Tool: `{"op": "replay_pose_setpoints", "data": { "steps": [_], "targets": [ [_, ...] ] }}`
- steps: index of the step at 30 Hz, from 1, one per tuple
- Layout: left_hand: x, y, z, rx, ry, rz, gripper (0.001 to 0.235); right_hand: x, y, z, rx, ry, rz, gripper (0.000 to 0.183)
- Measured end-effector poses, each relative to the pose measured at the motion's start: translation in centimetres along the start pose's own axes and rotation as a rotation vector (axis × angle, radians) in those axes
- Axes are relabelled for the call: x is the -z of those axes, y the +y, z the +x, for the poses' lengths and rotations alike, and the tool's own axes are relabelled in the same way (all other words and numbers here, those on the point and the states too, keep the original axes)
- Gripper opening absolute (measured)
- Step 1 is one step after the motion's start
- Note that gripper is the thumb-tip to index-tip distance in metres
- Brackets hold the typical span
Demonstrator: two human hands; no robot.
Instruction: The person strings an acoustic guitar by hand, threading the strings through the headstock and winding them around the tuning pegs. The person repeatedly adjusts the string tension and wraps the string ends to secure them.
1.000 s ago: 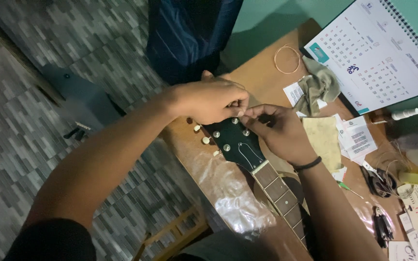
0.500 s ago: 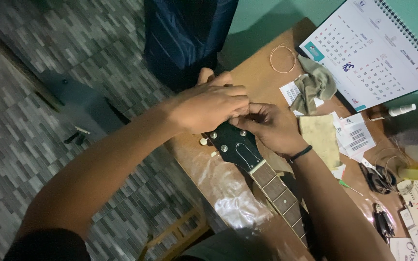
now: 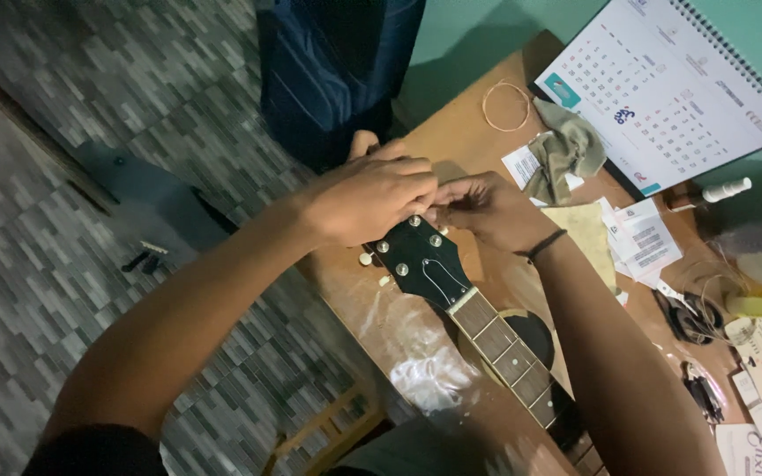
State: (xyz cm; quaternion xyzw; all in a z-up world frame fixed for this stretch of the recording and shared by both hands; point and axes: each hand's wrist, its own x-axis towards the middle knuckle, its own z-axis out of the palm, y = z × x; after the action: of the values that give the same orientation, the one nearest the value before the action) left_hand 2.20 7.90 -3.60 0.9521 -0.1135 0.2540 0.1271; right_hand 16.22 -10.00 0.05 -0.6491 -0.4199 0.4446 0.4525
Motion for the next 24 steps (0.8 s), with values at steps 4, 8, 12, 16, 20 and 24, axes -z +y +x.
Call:
{"op": "replay_pose_setpoints", "data": {
  "steps": [4,8,12,16,20,24],
  "targets": [
    [-0.2,-0.2,0.0,-0.021,-0.008,-0.018,0.028,0.4,0.3,0.4,0.024,-0.037,0.0,0.012],
    [-0.2,-0.3,-0.1,-0.025,-0.012,-0.033,0.028,0.6,1.6,1.0,0.02,-0.033,0.022,0.012],
    [-0.1,-0.3,-0.1,-0.03,-0.011,-0.048,0.028,0.7,2.1,0.8,-0.08,-0.045,0.129,0.015],
    [-0.3,-0.3,0.1,-0.04,-0.006,-0.059,0.028,0.4,-0.1,0.4,-0.107,-0.065,0.062,0.014],
    [-0.2,0.8,0.4,0.003,0.095,-0.185,0.029,0.3,0.5,0.9,-0.089,-0.062,0.081,0.015],
    [0.5,1.3,0.3,0.051,0.208,-0.362,0.03,1.0,1.4,1.1,-0.126,-0.03,0.051,0.008]
  ]
}}
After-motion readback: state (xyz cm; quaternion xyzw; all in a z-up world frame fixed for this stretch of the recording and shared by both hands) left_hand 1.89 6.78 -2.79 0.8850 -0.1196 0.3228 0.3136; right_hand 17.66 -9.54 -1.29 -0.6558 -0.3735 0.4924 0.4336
